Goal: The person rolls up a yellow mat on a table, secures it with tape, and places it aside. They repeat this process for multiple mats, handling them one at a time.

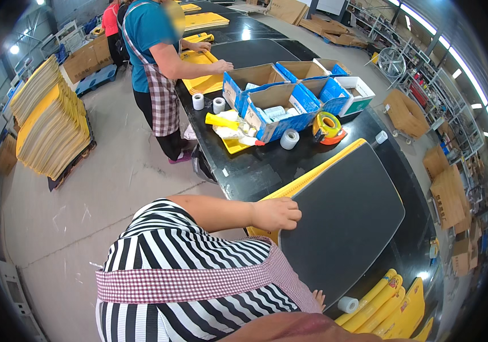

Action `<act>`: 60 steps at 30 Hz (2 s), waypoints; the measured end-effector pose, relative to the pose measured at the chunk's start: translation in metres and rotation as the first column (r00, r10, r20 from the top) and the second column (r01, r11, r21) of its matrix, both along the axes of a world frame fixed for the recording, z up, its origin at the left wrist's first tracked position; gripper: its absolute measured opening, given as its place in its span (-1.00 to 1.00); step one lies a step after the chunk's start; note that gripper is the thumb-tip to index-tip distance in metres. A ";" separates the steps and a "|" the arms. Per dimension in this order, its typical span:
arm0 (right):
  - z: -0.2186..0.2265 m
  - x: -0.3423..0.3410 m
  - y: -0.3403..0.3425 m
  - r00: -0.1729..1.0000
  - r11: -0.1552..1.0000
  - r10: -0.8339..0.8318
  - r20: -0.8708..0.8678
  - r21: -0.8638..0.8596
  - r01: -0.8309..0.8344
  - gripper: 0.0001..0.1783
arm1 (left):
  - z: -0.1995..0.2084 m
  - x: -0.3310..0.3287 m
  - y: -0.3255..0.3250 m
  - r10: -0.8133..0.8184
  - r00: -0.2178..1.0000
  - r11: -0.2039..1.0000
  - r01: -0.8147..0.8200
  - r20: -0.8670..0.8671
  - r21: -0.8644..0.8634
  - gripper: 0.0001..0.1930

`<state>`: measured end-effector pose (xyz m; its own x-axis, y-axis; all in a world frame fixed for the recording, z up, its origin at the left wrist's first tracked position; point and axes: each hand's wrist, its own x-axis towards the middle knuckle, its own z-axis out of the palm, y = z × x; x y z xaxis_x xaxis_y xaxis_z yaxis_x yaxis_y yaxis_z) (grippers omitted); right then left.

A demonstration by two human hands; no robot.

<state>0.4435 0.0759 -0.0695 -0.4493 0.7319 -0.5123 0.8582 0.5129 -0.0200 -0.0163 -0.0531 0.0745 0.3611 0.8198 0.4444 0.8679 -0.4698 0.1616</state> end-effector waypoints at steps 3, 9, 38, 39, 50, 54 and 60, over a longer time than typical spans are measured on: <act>0.005 -0.021 0.008 0.995 1.000 -0.014 0.096 0.002 0.014 -0.15 | -0.017 -0.013 -0.015 0.108 0.994 0.994 -0.108 -0.024 -0.016 -0.84; 0.017 -0.034 0.011 0.999 0.999 0.041 0.032 -0.012 -0.041 -0.22 | -0.115 -0.034 -0.028 0.240 0.970 0.960 -0.243 -0.039 -0.143 -0.86; 0.062 -0.039 0.029 0.758 0.895 0.304 -0.577 0.446 -0.020 -0.80 | -0.070 0.010 0.011 0.236 0.971 0.972 -0.236 -0.022 -0.001 -0.48; 0.061 -0.041 0.030 0.740 0.881 0.337 -0.582 0.472 -0.030 -0.79 | -0.071 0.016 0.016 0.123 0.992 0.987 -0.121 0.006 -0.101 -0.46; 0.047 -0.050 0.021 0.590 0.843 0.443 -0.675 0.538 -0.018 -0.85 | -0.107 0.058 0.013 -0.025 1.000 0.987 0.023 -0.007 -0.157 -0.44; 0.018 -0.043 0.003 0.571 0.847 0.469 -0.674 0.527 -0.074 -0.65 | -0.120 0.072 0.032 -0.025 0.999 0.980 0.029 0.024 -0.195 -0.50; 0.044 -0.069 -0.020 0.693 0.778 0.520 -0.499 0.612 -0.143 -0.37 | -0.119 0.076 0.022 -0.055 0.993 0.991 0.068 0.107 -0.115 -0.53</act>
<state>0.3750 0.0561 -0.0254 -0.7778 0.5163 0.3584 0.5075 0.8523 -0.1263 0.0595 -0.0307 -0.0444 0.3696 0.8466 0.3831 0.8137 -0.4939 0.3065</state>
